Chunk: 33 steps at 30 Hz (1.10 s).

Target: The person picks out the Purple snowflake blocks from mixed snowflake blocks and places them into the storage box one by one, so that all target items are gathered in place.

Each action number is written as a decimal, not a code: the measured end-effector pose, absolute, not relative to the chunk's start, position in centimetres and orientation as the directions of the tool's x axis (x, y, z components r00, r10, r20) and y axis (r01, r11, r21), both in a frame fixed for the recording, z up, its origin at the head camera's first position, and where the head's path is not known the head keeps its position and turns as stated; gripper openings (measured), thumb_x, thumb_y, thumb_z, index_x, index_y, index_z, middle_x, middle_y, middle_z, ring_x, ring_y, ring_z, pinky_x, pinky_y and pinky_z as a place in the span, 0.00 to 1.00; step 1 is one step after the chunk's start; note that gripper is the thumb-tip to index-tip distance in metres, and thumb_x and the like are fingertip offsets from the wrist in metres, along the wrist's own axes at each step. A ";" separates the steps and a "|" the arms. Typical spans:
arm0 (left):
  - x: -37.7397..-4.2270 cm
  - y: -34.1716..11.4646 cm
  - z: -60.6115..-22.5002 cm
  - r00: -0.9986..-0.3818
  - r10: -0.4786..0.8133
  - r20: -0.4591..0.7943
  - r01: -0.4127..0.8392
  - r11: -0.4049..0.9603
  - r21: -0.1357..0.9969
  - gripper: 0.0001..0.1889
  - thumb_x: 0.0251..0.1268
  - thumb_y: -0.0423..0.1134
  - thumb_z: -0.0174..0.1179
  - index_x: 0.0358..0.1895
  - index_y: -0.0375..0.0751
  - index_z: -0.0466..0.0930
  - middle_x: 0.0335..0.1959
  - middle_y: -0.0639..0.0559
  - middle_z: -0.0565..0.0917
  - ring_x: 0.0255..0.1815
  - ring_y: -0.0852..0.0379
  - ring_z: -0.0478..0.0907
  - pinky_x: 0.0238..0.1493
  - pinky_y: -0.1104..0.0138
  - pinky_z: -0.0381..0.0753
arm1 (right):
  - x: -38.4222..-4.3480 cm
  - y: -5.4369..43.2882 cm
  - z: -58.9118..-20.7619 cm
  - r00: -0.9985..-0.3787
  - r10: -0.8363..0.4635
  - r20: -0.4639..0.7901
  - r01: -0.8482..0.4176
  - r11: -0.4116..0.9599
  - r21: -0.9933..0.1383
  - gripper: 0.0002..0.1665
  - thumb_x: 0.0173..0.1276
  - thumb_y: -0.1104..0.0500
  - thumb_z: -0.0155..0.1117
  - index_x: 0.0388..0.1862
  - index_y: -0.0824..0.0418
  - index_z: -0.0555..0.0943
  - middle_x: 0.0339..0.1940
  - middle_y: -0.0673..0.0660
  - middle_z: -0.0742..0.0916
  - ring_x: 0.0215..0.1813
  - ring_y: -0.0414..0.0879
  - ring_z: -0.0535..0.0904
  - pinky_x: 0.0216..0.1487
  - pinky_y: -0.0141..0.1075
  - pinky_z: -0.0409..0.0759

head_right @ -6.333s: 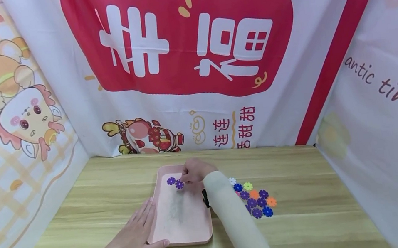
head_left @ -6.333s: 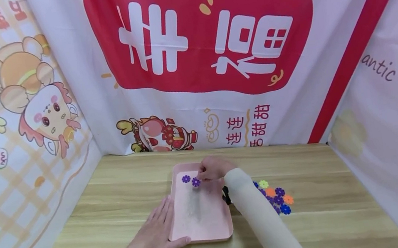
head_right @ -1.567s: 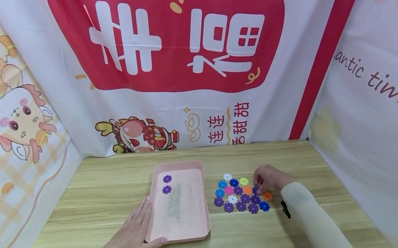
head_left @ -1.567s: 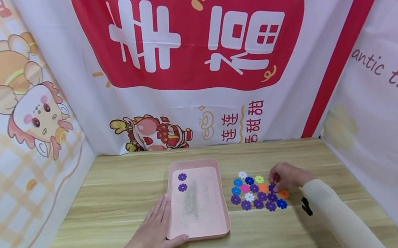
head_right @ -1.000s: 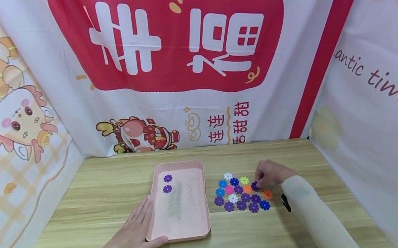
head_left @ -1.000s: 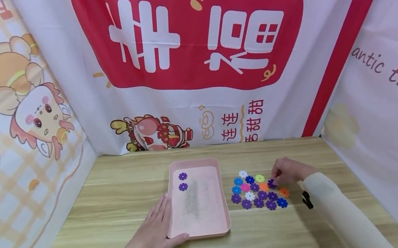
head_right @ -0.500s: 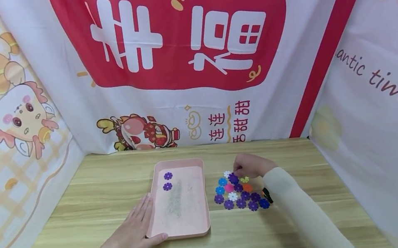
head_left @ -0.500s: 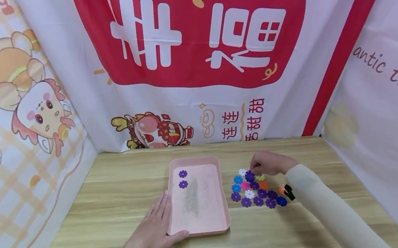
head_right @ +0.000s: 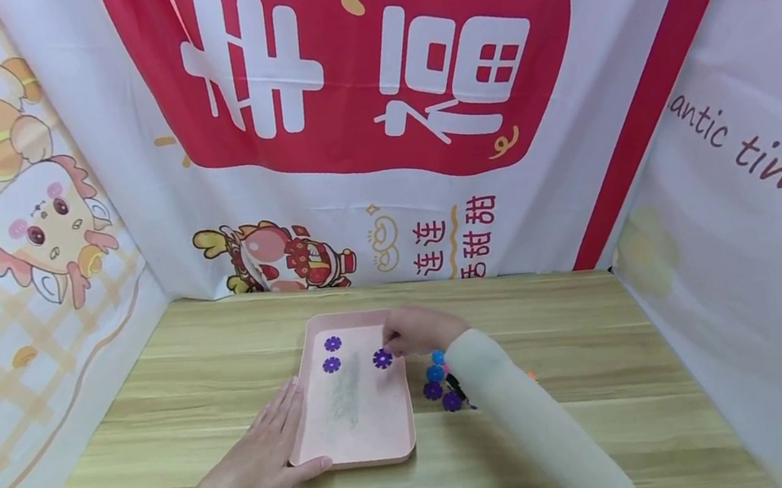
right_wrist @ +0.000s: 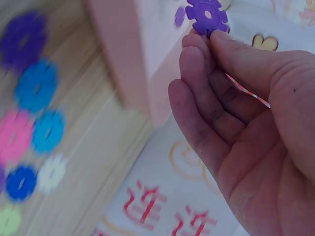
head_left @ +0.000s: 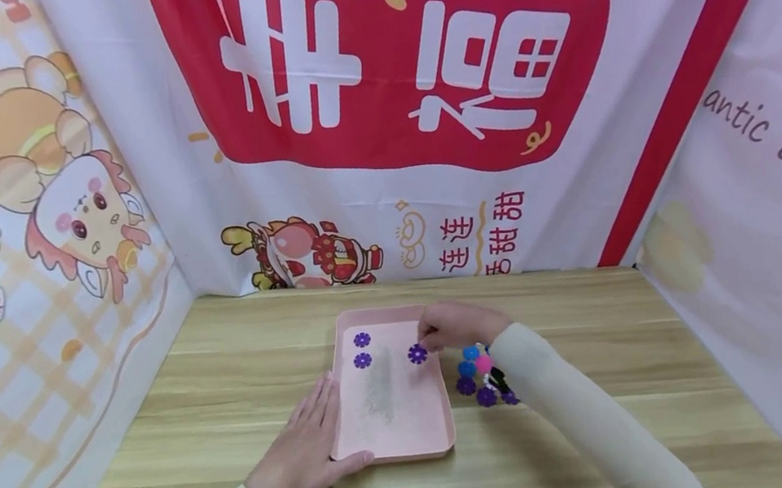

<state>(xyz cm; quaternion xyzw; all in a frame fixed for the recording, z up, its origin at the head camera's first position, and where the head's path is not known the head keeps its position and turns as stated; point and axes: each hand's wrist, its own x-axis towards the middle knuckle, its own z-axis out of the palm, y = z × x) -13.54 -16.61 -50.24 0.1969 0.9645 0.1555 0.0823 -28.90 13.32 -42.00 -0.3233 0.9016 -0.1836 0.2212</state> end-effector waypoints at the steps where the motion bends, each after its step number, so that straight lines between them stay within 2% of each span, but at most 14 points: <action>1: -13.5 -16.6 -50.2 -0.908 0.408 -0.093 0.358 0.872 0.334 0.63 0.68 0.79 0.52 0.85 0.30 0.43 0.89 0.35 0.43 0.90 0.36 0.43 0.87 0.40 0.52 | -28.9 12.5 -42.1 -0.692 -0.665 -0.280 -0.507 0.725 -0.466 0.08 0.78 0.58 0.66 0.40 0.52 0.92 0.39 0.51 0.94 0.40 0.44 0.88 0.46 0.33 0.87; 9: -13.5 -16.5 -50.3 -0.905 0.417 -0.088 0.368 0.868 0.332 0.62 0.69 0.78 0.52 0.85 0.30 0.43 0.89 0.35 0.43 0.90 0.36 0.43 0.86 0.40 0.53 | -29.1 7.3 -44.5 -0.670 -0.696 -0.258 -0.569 0.705 -0.424 0.09 0.77 0.58 0.69 0.37 0.55 0.93 0.32 0.48 0.92 0.31 0.35 0.80 0.38 0.26 0.81; 17: -13.5 -16.5 -49.9 -0.907 0.410 -0.096 0.358 0.871 0.336 0.61 0.69 0.78 0.52 0.85 0.30 0.44 0.89 0.36 0.44 0.90 0.37 0.43 0.86 0.39 0.54 | -28.8 4.8 -46.0 -0.709 -0.631 -0.316 -0.423 0.738 -0.525 0.10 0.77 0.55 0.69 0.36 0.56 0.91 0.35 0.56 0.93 0.30 0.37 0.78 0.32 0.26 0.75; 24: -13.6 -16.7 -50.0 -0.906 0.412 -0.096 0.361 0.872 0.329 0.62 0.69 0.78 0.52 0.86 0.30 0.43 0.89 0.36 0.43 0.90 0.36 0.43 0.86 0.38 0.54 | -28.6 4.1 -47.5 -0.763 -0.530 -0.370 -0.333 0.813 -0.478 0.13 0.77 0.50 0.69 0.33 0.53 0.89 0.32 0.52 0.91 0.30 0.40 0.79 0.34 0.28 0.77; 33: -13.6 -16.7 -50.0 -0.906 0.410 -0.103 0.356 0.871 0.337 0.62 0.69 0.78 0.52 0.86 0.31 0.43 0.89 0.36 0.43 0.90 0.37 0.43 0.86 0.39 0.53 | -28.6 3.8 -48.1 -0.788 -0.486 -0.379 -0.288 0.834 -0.471 0.14 0.77 0.48 0.68 0.31 0.50 0.87 0.30 0.50 0.90 0.31 0.41 0.80 0.36 0.30 0.79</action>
